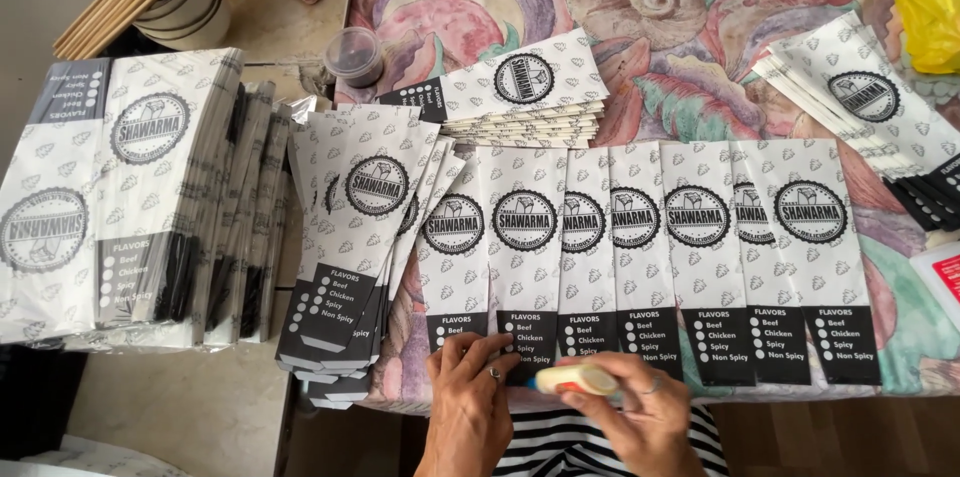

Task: Organizing and applying glue to paper food packaging sleeves on a table.

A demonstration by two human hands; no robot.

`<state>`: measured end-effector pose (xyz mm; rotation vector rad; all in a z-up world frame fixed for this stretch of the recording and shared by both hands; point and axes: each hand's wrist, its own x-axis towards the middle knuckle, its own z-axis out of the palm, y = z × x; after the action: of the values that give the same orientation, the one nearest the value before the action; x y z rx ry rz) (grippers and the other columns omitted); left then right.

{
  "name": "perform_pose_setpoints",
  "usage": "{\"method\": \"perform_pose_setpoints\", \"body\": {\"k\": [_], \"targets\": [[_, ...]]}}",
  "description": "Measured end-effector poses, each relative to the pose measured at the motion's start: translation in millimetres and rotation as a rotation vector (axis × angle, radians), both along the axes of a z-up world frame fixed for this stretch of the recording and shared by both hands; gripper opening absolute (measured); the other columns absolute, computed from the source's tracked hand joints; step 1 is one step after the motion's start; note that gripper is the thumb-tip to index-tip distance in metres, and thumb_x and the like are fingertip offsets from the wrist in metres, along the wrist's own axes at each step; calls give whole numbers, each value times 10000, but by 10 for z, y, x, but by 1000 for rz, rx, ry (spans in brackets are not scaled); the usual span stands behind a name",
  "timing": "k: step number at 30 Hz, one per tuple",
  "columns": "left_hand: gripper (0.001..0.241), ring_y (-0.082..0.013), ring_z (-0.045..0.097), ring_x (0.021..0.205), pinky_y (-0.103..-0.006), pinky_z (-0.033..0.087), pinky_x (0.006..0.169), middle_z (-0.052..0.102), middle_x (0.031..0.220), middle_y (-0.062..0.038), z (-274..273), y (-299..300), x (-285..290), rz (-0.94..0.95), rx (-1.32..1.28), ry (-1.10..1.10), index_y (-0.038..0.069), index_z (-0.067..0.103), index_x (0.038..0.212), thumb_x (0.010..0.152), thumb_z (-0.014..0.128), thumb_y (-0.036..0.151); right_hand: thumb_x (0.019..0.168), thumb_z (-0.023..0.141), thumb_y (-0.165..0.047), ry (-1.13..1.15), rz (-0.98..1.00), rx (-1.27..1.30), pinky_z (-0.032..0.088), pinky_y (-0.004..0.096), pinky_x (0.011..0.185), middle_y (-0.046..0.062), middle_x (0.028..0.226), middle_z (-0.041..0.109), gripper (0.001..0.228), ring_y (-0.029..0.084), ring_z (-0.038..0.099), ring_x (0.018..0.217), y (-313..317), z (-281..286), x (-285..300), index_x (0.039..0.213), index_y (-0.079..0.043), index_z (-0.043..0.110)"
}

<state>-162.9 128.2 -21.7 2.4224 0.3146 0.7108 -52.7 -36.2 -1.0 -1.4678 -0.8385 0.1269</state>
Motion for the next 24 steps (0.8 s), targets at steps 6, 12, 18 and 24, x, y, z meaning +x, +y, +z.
{"method": "perform_pose_setpoints", "body": {"k": [6, 12, 18, 24], "targets": [[333, -308, 562, 1009, -429, 446, 803, 692, 1200, -91, 115, -45, -25, -24, -114, -103, 91, 685, 1080, 866, 547, -123, 734, 823, -46, 313, -210, -6, 766, 382, 693, 280, 893, 813, 294, 336, 848, 838, -229, 91, -8, 985, 30, 688], [75, -265, 597, 1000, -414, 427, 781, 722, 1105, 16, 152, 319, -297, 170, 47, 10, 140, 723, 904, 843, 718, 96, 780, 798, -40, 203, -77, 76, 747, 351, 762, 230, 918, 804, 275, 308, 844, 836, 92, 171, -71, 1008, 51, 673], [320, -316, 566, 1125, -498, 484, 943, 691, 1283, -73, 181, 445, -466, -14, -125, 35, 73, 705, 1110, 791, 728, 94, 779, 840, -35, 157, 127, 9, 697, 250, 802, 193, 1007, 828, 297, 225, 842, 887, 373, 74, -172, 1036, 31, 707], [437, -322, 546, 1141, -486, 487, 939, 694, 1272, -72, 281, 543, -490, -72, -252, 95, 90, 721, 1153, 726, 670, 12, 792, 851, -69, -2, 192, 1, 693, 250, 788, 154, 991, 826, 275, 207, 833, 893, 690, 66, -232, 1018, -13, 705]]}}
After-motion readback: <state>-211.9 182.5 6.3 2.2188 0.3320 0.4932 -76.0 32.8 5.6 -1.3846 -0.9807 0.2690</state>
